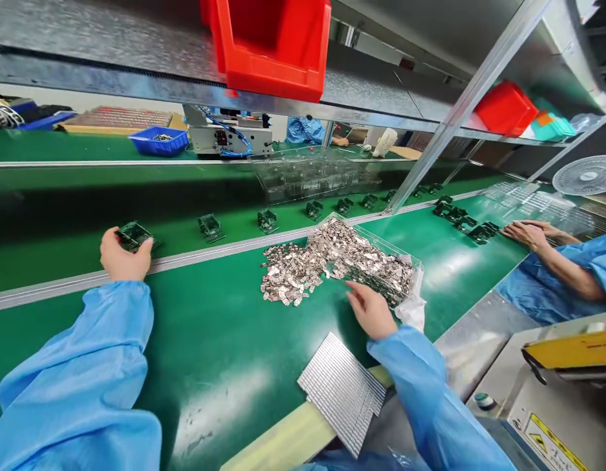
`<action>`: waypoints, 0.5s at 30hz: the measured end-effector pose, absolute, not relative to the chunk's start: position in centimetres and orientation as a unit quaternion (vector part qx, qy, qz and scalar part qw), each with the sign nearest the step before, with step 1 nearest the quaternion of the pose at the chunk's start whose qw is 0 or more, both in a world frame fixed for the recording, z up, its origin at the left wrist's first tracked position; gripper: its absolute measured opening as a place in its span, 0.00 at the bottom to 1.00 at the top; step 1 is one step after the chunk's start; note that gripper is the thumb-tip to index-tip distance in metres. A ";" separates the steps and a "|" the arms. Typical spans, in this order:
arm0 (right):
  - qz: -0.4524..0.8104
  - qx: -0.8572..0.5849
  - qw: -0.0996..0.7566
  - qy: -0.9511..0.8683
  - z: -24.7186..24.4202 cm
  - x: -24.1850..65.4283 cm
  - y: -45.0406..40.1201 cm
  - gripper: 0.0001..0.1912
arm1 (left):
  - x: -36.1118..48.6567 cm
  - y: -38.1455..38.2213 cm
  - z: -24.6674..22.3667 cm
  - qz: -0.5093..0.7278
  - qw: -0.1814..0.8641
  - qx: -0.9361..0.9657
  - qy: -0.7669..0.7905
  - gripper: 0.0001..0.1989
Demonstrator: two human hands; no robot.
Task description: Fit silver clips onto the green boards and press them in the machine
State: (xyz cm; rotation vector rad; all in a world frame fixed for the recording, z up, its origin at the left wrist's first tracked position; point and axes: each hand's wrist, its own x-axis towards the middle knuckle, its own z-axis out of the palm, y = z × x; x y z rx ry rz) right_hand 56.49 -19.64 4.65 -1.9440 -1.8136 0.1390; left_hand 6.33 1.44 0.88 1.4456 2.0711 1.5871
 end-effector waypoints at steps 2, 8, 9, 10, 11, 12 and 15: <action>0.037 -0.724 0.203 -0.659 4.3 55.7 -16.4 0.17 | 6.0 2.6 1.0 0.515 0.070 0.462 0.719 0.37; 0.000 -0.757 0.169 -0.631 2.9 54.0 -13.3 0.14 | 5.6 3.2 1.2 0.456 0.086 0.467 0.752 0.38; -0.006 -0.763 0.171 -0.624 2.7 53.9 -13.2 0.14 | 5.4 3.1 1.2 0.449 0.090 0.478 0.750 0.38; -0.011 -0.767 0.174 -0.617 2.5 53.8 -13.1 0.15 | 5.1 3.0 1.1 0.444 0.093 0.489 0.745 0.37; -0.015 -0.770 0.177 -0.613 2.3 53.9 -12.9 0.15 | 4.8 2.9 1.0 0.441 0.095 0.500 0.739 0.37; -0.019 -0.772 0.180 -0.609 2.1 54.0 -12.7 0.16 | 4.4 2.8 0.9 0.440 0.096 0.511 0.732 0.36; -0.019 -0.776 0.192 -0.601 1.5 54.7 -12.3 0.18 | 3.4 2.2 0.6 0.450 0.092 0.537 0.708 0.33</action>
